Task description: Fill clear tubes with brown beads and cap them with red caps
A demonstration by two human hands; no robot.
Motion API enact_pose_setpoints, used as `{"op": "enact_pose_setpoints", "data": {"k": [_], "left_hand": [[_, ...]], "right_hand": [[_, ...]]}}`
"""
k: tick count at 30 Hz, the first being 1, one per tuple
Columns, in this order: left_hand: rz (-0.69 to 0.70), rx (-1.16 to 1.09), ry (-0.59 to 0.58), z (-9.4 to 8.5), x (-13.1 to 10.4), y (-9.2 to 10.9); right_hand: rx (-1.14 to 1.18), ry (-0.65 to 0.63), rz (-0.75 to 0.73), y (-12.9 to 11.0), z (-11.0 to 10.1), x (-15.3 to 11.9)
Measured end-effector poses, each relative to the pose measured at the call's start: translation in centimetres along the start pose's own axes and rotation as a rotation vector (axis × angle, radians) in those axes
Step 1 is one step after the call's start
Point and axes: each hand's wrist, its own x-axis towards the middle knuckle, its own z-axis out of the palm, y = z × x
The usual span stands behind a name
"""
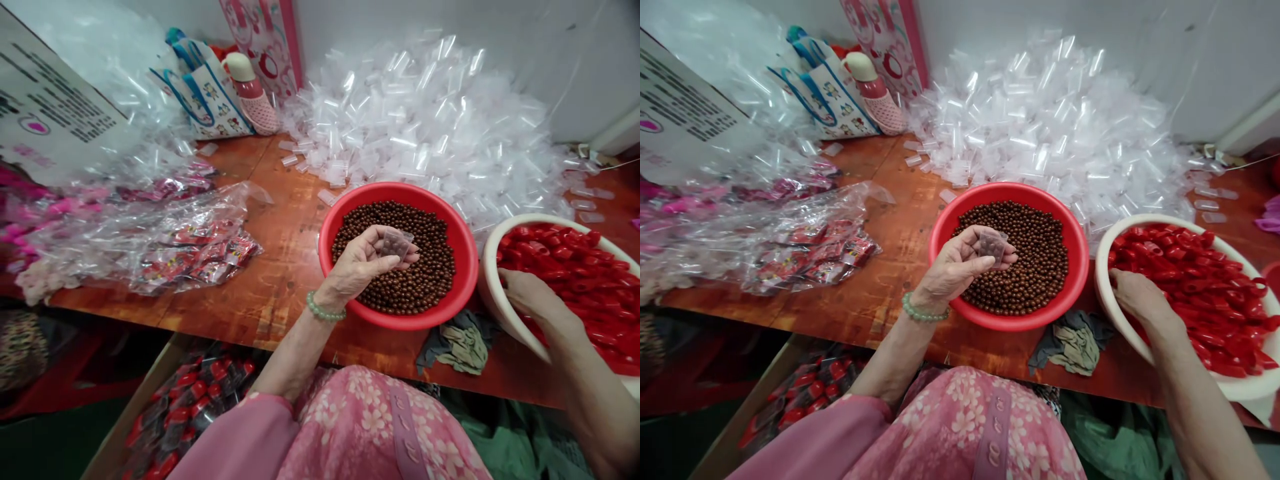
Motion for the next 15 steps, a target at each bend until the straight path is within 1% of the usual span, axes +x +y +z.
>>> {"op": "enact_pose_setpoints", "data": {"k": [3,6,9,11,13,15], "left_hand": [[-0.006,-0.002,0.028,0.5,0.2,-0.7],[0.017,0.041,0.051,1.0,0.4,-1.1],[0.09,0.172,0.072,1.1,0.4,-1.4],[0.136,0.24,0.074,1.0,0.5,-1.6],[0.155,0.242,0.086,0.8,0.5,-1.9],[0.133,0.193,0.106,0.6,0.5,-2.2]], "right_hand": [[-0.031,-0.076,0.01,-0.5,-0.5,-0.4],[-0.065,-0.1,0.063,-1.3,-1.0,-0.7],[-0.105,-0.099,0.136,-1.9,-1.4,-0.8],[-0.115,-0.085,0.155,-2.1,-1.4,-0.8],[-0.099,-0.067,0.146,-2.0,-1.3,-0.6],[-0.058,-0.046,0.135,-1.6,-1.1,-0.4]]}}
